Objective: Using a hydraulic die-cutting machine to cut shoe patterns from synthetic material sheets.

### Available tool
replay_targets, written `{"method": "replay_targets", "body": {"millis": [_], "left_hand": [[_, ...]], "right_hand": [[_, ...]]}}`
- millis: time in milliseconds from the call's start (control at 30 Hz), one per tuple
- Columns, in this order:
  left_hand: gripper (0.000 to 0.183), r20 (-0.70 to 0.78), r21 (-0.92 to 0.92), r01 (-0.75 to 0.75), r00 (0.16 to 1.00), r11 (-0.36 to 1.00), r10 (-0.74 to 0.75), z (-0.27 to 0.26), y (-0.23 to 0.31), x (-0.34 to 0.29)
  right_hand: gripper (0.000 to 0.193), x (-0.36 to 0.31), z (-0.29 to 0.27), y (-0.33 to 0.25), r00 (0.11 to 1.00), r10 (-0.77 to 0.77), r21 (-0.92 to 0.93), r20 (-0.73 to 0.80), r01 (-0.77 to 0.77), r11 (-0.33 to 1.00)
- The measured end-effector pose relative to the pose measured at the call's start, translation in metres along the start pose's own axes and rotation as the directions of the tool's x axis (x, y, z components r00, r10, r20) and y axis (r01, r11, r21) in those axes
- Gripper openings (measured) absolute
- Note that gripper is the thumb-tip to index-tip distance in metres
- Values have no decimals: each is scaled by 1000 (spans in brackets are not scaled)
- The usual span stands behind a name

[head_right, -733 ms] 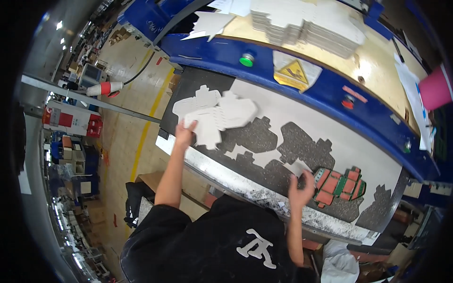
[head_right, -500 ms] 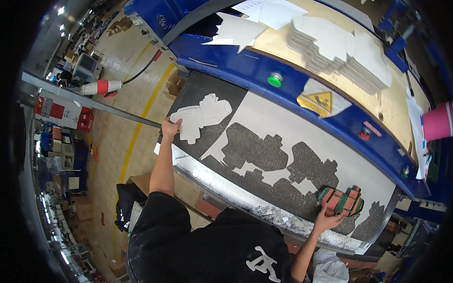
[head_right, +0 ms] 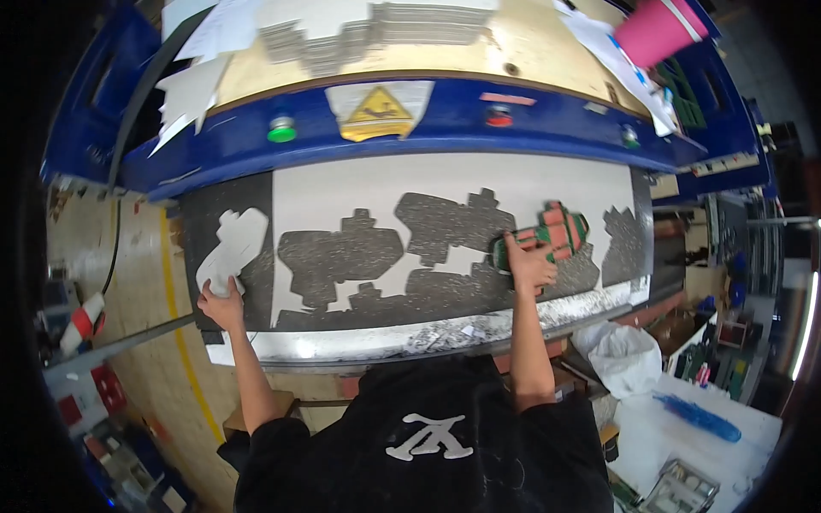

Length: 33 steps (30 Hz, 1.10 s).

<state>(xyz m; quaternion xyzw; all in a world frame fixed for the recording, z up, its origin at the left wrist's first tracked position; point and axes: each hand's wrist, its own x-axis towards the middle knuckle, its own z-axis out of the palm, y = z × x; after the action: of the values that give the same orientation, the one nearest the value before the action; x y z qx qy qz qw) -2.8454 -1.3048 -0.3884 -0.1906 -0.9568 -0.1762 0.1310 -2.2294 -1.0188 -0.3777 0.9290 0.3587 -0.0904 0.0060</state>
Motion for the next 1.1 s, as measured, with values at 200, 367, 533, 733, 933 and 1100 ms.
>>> {"method": "replay_targets", "body": {"millis": [200, 367, 533, 733, 933, 1100], "left_hand": [[62, 178, -379, -264, 920, 887, 350, -12, 119, -98], [63, 314, -591, -326, 749, 738, 583, -39, 254, -218], [113, 383, -771, -289, 503, 568, 775, -66, 400, -370], [125, 400, -707, -238, 643, 666, 653, -18, 465, -439], [123, 423, -732, -131, 682, 669, 597, -7, 490, -466], [120, 256, -728, -245, 769, 640, 585, -3, 495, -494]], "right_hand": [[103, 87, -40, 58, 704, -710, 97, 13, 706, 702], [110, 161, -71, 95, 457, -869, 95, -189, 889, 448], [75, 223, -35, 123, 489, -845, 489, -218, 804, 339], [59, 284, -31, 116, 307, -932, 366, -193, 904, 222], [49, 319, -22, 126, 302, -912, 492, -278, 860, 134], [49, 337, -18, 125, 332, -898, 532, -289, 836, 138]]}}
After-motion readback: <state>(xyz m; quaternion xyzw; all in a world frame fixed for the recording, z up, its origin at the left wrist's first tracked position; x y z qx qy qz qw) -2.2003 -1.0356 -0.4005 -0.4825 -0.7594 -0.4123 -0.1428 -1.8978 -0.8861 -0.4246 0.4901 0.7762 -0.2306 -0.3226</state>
